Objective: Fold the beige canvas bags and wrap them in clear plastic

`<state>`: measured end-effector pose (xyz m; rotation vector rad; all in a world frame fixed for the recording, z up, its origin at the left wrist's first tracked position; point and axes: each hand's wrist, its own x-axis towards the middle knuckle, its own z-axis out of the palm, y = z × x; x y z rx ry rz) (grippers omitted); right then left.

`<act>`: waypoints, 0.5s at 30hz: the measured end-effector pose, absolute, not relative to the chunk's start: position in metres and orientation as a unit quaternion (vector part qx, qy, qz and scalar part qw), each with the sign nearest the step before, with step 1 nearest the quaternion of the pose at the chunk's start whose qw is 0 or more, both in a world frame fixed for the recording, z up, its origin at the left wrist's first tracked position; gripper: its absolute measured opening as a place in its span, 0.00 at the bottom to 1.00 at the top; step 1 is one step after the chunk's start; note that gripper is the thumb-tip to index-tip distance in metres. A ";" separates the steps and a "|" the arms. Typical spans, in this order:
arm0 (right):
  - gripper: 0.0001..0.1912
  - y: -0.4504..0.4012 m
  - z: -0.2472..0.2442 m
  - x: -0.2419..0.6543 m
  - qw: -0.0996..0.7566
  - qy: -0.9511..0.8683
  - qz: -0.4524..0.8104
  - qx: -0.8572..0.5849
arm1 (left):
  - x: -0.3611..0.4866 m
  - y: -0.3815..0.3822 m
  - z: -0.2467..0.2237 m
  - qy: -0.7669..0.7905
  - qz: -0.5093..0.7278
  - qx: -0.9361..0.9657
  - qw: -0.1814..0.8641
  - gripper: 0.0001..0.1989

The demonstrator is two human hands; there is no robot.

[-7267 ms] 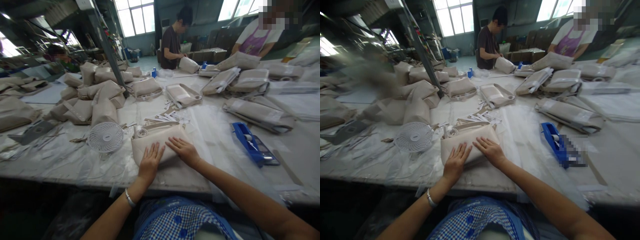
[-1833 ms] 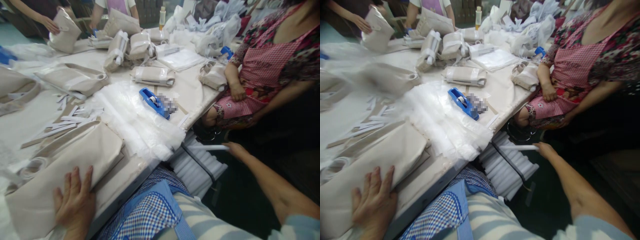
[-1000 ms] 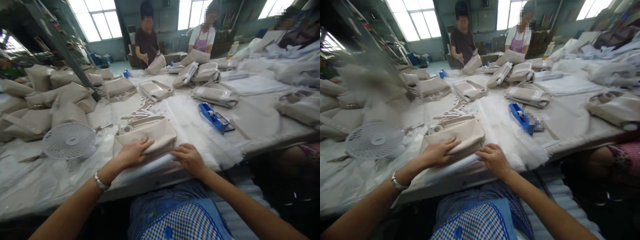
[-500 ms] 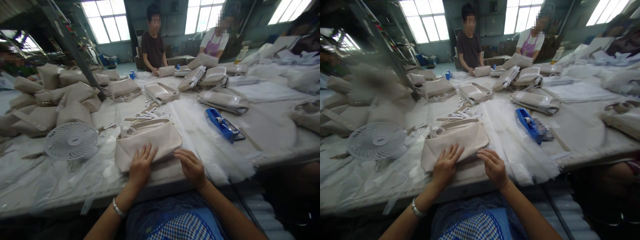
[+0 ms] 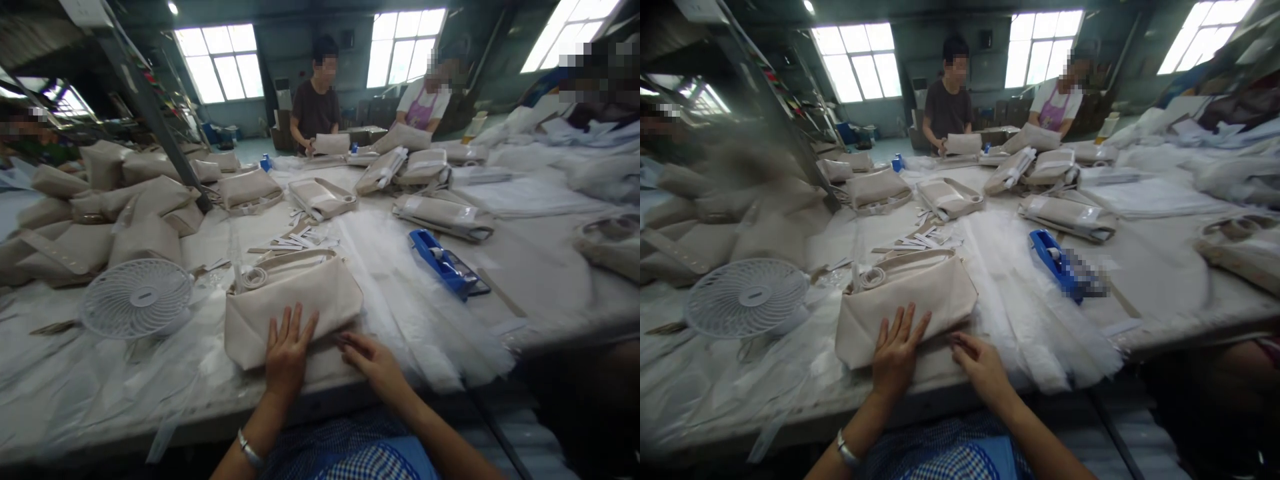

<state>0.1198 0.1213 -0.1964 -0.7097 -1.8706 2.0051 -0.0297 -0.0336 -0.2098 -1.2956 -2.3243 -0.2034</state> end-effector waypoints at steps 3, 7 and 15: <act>0.16 0.122 -0.188 0.108 0.093 -0.443 0.852 -0.262 | -0.032 -0.035 -0.209 -0.843 -0.088 -0.479 0.230 0.38; 0.13 0.119 -0.180 0.093 0.131 -0.324 0.899 -0.266 | -0.031 -0.037 -0.206 -0.833 -0.109 -0.497 0.215 0.34; 0.11 0.082 -0.149 0.089 0.207 -0.391 0.882 -0.163 | -0.045 -0.049 -0.196 -0.831 -0.138 -0.460 0.281 0.37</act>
